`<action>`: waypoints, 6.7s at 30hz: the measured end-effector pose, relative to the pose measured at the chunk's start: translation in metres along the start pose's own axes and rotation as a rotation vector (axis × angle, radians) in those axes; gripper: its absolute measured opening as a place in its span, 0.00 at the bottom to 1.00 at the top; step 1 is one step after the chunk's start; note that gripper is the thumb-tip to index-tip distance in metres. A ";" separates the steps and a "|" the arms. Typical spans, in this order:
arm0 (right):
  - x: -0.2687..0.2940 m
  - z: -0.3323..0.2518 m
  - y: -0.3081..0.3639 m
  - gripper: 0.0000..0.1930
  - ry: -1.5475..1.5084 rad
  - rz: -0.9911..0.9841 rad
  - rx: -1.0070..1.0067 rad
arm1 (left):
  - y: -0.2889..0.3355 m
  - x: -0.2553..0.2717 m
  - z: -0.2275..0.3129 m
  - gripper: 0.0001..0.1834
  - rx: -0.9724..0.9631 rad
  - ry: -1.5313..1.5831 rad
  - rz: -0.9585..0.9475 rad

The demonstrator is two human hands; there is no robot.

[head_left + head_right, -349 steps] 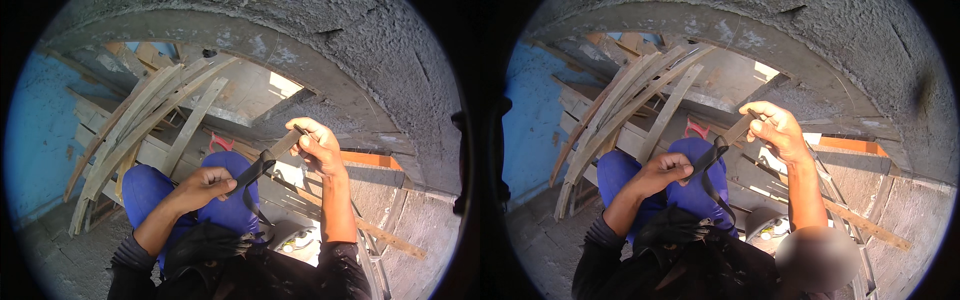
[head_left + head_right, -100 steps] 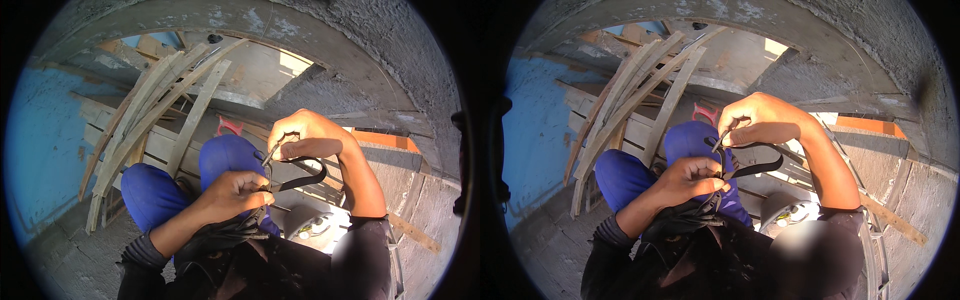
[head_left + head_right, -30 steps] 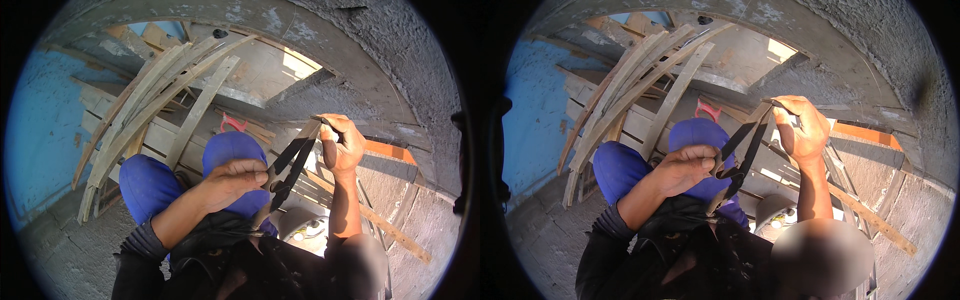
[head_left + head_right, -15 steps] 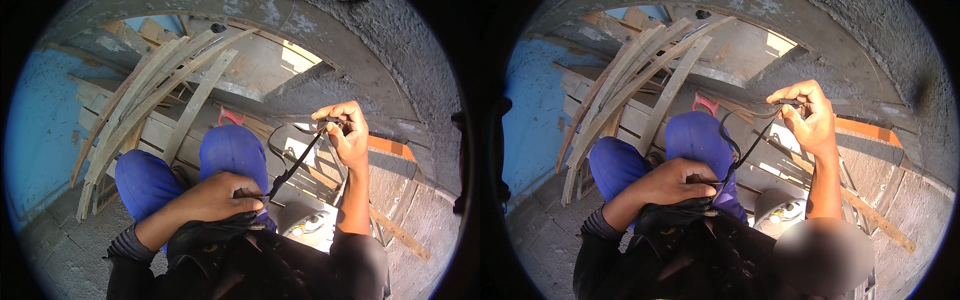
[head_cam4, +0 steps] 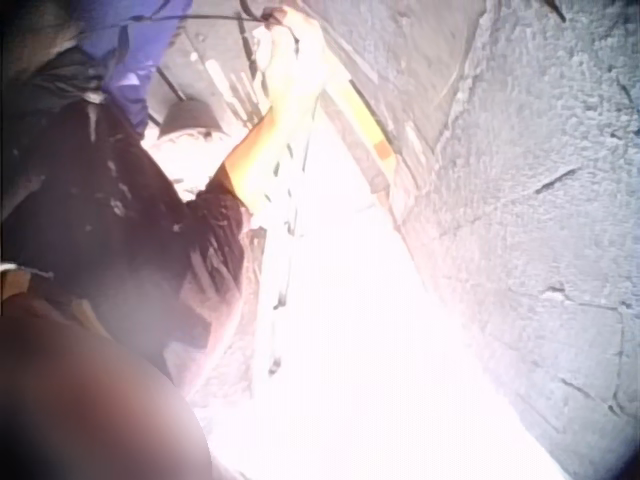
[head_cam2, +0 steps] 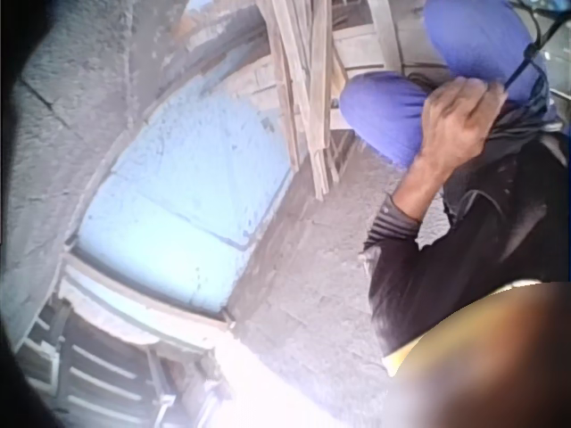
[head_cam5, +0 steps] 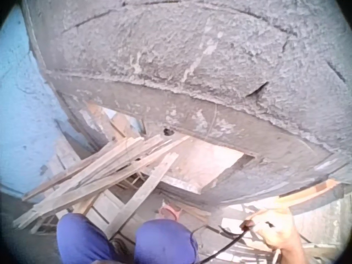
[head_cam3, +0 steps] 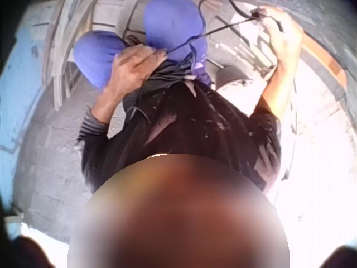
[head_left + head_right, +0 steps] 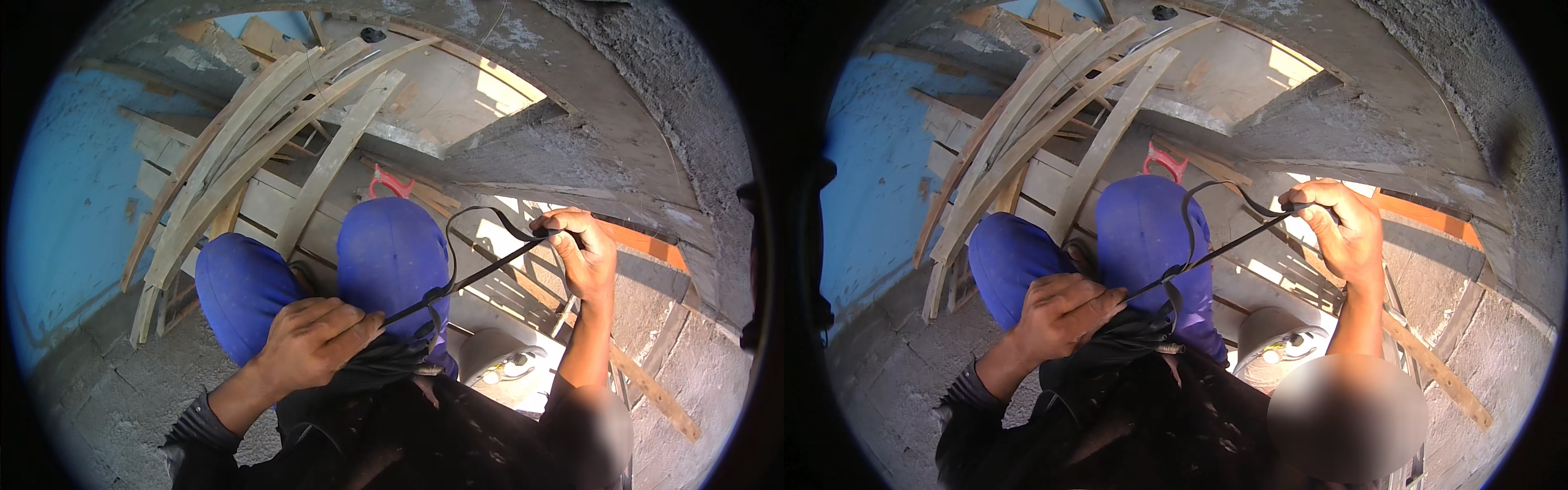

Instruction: The person adjusts the camera headstrap, then uses a hammer to drive nails into wooden planks to assemble a wooden structure. The person positions planks and hammers them into place.

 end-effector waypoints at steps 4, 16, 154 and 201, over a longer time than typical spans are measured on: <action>0.006 -0.006 -0.005 0.10 -0.175 -0.125 -0.094 | 0.001 -0.002 0.003 0.16 0.021 -0.068 0.067; -0.034 -0.056 -0.027 0.25 0.058 -0.398 0.101 | -0.004 -0.004 -0.010 0.19 0.001 -0.090 0.198; -0.019 -0.020 -0.012 0.28 -0.118 -0.644 -0.292 | -0.097 -0.073 -0.003 0.15 0.754 1.119 -0.630; 0.012 0.002 -0.028 0.23 0.618 0.035 0.351 | -0.047 -0.064 -0.005 0.18 1.005 1.579 -0.439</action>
Point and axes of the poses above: each hand's wrist, its own y-axis away from the middle knuckle, its own x-axis out of the back of the hand, z = x × y, the point moved 1 cm from there along -y, towards the middle knuckle, and after that the axes turned 1 degree about x, right-handed, at the moved point
